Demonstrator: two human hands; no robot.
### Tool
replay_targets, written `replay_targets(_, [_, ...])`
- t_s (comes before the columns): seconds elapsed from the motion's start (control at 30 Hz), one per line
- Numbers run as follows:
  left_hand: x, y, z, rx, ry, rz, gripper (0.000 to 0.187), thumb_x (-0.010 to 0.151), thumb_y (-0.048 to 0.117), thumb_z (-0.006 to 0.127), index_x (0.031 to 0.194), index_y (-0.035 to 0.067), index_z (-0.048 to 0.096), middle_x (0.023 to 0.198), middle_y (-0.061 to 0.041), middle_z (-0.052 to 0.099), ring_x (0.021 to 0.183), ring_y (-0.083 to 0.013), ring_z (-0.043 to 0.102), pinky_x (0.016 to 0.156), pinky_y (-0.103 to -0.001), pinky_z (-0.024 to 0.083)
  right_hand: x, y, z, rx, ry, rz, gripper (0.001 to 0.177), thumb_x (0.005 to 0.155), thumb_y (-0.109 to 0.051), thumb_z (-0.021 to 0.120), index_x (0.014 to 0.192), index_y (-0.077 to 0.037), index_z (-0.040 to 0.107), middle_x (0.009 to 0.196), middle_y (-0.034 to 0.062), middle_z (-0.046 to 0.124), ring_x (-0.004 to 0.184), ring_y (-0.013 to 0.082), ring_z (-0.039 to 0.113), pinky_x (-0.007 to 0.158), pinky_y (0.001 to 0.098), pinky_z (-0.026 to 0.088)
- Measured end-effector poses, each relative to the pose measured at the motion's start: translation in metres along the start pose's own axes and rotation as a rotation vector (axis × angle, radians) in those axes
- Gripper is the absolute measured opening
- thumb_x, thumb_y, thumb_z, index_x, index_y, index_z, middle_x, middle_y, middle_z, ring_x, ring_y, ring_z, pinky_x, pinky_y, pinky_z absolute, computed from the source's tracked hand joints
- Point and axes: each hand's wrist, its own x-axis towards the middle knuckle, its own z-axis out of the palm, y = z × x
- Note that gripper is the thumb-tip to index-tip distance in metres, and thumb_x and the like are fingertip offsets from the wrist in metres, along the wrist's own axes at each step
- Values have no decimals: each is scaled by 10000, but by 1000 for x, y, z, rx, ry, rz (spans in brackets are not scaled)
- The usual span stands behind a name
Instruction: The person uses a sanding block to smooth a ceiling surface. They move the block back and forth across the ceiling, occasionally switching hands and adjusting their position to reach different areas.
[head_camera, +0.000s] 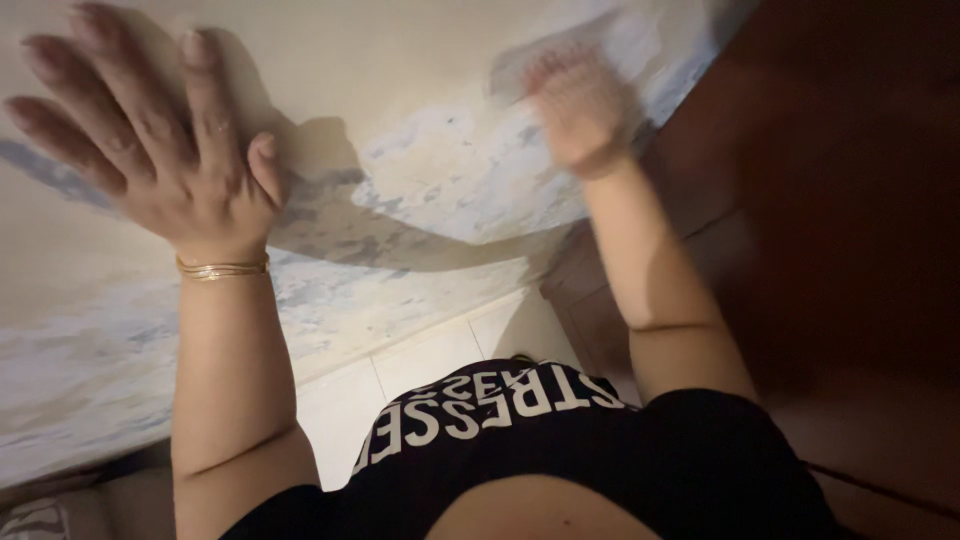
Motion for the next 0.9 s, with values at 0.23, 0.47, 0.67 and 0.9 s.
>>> replay_targets(0.23, [3, 2, -6, 12, -25, -5, 677, 1055, 500, 49, 1626, 281, 340, 1627, -131, 341, 1520, -391, 200, 1277, -593, 60, 4, -20, 12, 6, 178, 449, 389, 989, 84, 466, 1344, 86, 625, 1435, 261, 558, 1440, 415, 447, 1254, 611, 305])
replay_targets(0.47, [5, 0, -5, -3, 37, 13, 697, 1053, 504, 59, 1618, 267, 392, 1623, -121, 336, 1527, -384, 191, 1282, -593, 54, 14, -131, 70, 323, -6, 234, 270, 1042, -73, 608, 1273, 1, 726, 1403, 110, 643, 1384, 262, 537, 1223, 456, 342])
replay_targets(0.67, [7, -2, -2, 1, 95, 24, 691, 1067, 496, 62, 1639, 243, 358, 1667, -140, 293, 1567, -383, 160, 1307, -594, 37, -8, -38, 48, 243, -73, -17, 292, 1027, -132, 594, 1230, 2, 756, 1219, 117, 763, 1152, 211, 737, 1056, 351, 566])
replay_targets(0.9, [2, 2, -11, -20, -45, -14, 700, 1056, 497, 54, 1617, 273, 406, 1619, -115, 344, 1547, -399, 202, 1277, -594, 63, -19, 18, 2, -105, 106, 458, 449, 928, 122, 456, 1329, 92, 657, 1356, 269, 661, 1359, 464, 545, 1199, 564, 407])
